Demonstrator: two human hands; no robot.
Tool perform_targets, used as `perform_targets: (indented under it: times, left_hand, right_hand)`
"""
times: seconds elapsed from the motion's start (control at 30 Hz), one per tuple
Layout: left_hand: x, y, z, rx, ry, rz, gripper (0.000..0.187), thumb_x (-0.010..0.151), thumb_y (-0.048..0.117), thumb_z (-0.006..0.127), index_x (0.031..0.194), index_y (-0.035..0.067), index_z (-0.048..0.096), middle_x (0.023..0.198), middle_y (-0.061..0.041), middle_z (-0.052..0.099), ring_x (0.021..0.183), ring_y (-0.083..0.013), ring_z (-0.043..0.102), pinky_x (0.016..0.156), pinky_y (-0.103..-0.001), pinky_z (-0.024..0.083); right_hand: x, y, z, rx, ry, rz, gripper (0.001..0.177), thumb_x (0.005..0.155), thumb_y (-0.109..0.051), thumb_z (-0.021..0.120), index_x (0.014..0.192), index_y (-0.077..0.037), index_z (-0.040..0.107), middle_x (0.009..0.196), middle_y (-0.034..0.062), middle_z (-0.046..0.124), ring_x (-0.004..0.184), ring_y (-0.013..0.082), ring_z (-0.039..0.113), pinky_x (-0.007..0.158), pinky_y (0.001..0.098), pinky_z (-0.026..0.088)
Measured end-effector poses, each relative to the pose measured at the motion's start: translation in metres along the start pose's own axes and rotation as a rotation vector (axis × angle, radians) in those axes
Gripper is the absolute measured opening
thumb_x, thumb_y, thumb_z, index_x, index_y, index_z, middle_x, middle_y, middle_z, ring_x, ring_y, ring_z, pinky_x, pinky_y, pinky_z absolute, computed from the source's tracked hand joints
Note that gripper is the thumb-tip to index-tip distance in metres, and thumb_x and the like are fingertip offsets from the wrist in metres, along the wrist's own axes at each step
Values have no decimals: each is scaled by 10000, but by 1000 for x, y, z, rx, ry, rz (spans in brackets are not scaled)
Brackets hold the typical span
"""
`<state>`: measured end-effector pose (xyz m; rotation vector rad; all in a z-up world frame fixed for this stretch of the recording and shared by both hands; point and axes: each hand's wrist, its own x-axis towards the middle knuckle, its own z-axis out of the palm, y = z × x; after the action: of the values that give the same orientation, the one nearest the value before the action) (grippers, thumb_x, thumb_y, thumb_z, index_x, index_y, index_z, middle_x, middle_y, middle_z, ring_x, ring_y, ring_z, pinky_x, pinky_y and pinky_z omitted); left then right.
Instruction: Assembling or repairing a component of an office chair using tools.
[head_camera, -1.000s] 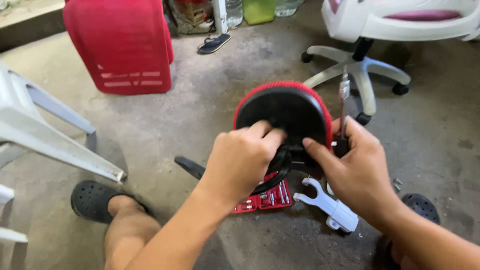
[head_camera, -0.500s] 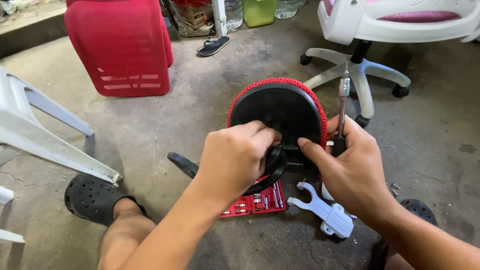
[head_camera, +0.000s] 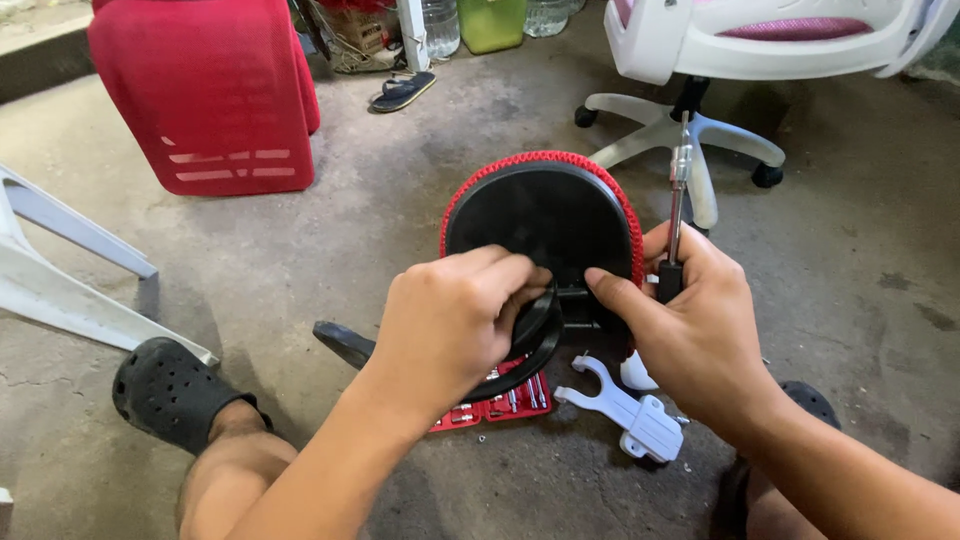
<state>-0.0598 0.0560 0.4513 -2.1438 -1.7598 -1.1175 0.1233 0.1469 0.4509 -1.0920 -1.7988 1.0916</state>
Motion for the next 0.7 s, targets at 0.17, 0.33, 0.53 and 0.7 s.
perform_targets:
  times: [0.17,0.33,0.53,0.7]
  left_hand:
    - [0,2,1,33,27,-36,63,907,185,719,934,132,742,823,-65,696,760,-298,701,632,-422,533]
    - [-3,-2,-3,45,36,-94,80,896,208,729,922,136,750,817,-62,701,748,-302,699,623,-426,532]
    - [-11,-4,-12,98,31,-79,100,843,137,719,930,150,767,829,-53,703,753,-299,700,619,-426,534]
    - [-13,-2,-14,136,23,-40,179,778,97,700,941,143,757,844,-48,697,752,-302,698,606,-433,531]
  right_hand:
    - [0,3,1,-24,12,-42,232,837,-123,813,834,-54,592,600,-36,576,505,31,510,424,234,390]
    - [0,3,7,-65,0,-109,228,835,-123,826,836,-57,607,623,-43,562,551,23,480,466,227,376]
    - [-1,-3,19,-39,-33,-90,213,843,-120,813,850,-57,610,619,-38,580,537,23,505,455,225,398]
    - [-2,-4,22,14,-28,-66,211,849,-109,804,862,-50,602,619,-35,587,520,27,510,439,230,398]
